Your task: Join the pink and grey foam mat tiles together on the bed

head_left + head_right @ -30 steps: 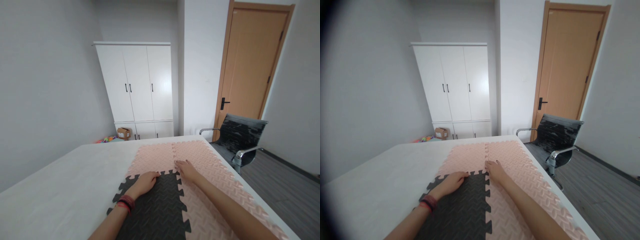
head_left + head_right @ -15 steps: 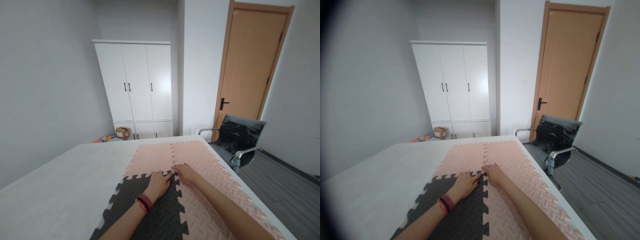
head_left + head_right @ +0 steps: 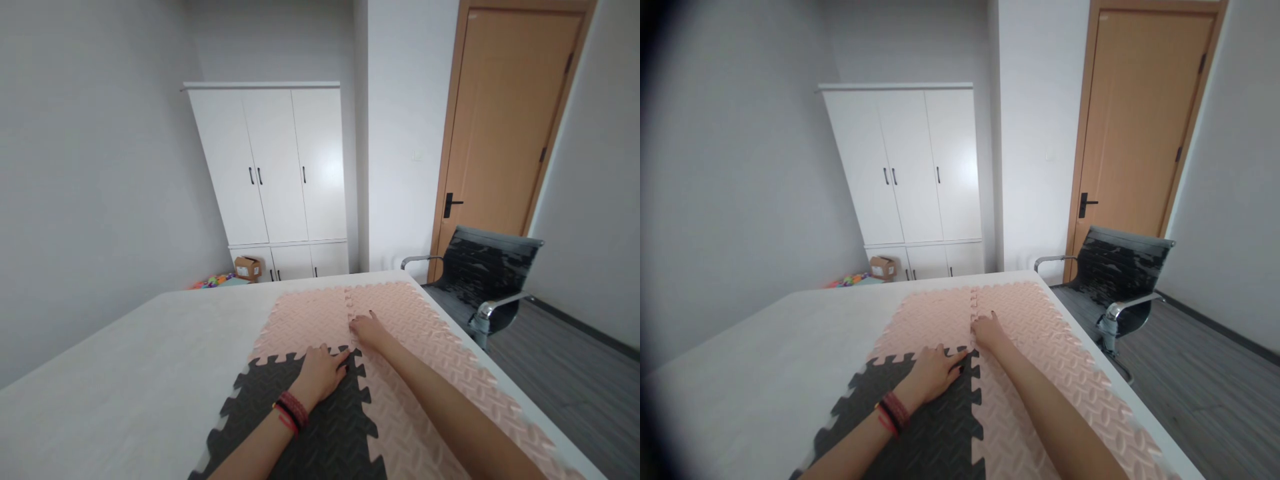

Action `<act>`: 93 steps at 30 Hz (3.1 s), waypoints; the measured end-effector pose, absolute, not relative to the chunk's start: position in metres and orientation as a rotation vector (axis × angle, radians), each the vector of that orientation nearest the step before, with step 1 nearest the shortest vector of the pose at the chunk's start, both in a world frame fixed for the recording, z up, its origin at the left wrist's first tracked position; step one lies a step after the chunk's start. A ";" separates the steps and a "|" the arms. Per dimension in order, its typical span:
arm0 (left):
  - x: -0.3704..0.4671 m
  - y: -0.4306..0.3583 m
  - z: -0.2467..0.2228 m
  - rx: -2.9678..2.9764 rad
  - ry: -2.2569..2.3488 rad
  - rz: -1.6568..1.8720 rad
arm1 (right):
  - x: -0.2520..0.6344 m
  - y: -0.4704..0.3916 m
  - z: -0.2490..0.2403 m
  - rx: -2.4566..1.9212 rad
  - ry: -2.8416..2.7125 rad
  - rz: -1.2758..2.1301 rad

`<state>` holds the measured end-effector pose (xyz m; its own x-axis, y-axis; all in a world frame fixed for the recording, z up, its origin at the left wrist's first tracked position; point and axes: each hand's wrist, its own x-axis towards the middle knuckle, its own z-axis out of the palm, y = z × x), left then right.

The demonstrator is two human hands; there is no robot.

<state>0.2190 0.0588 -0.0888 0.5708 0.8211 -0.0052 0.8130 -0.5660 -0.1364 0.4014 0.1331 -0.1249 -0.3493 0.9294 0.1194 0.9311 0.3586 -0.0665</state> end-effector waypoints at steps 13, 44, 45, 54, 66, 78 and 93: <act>0.231 0.067 -0.089 -2.692 -1.600 0.249 | 0.391 0.159 -0.107 -1.789 -2.469 -0.108; 0.234 0.076 -0.071 -2.755 -1.671 0.481 | 0.386 0.239 -0.126 -1.983 -2.278 0.003; 0.234 0.076 -0.071 -2.752 -1.679 0.490 | 0.386 0.242 -0.126 -1.969 -2.260 -0.006; 0.234 0.081 -0.083 -2.723 -1.690 0.449 | 0.388 0.268 -0.147 -1.938 -2.210 0.075; 0.238 0.082 -0.073 -2.802 -1.834 0.593 | 0.382 0.308 -0.148 -1.979 -2.107 0.063; 0.228 0.083 -0.085 -2.879 -1.753 0.375 | 0.401 0.301 -0.150 -1.839 -2.152 0.119; 0.041 0.226 -0.093 -2.384 -2.409 -0.719 | 0.667 0.168 -0.176 -2.154 -1.691 0.046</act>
<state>0.0411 0.2260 -0.0929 -0.0260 0.9980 0.0573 0.8664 -0.0061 0.4994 0.6670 0.1680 -0.1756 0.2675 0.9388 0.2169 0.9258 -0.1880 -0.3280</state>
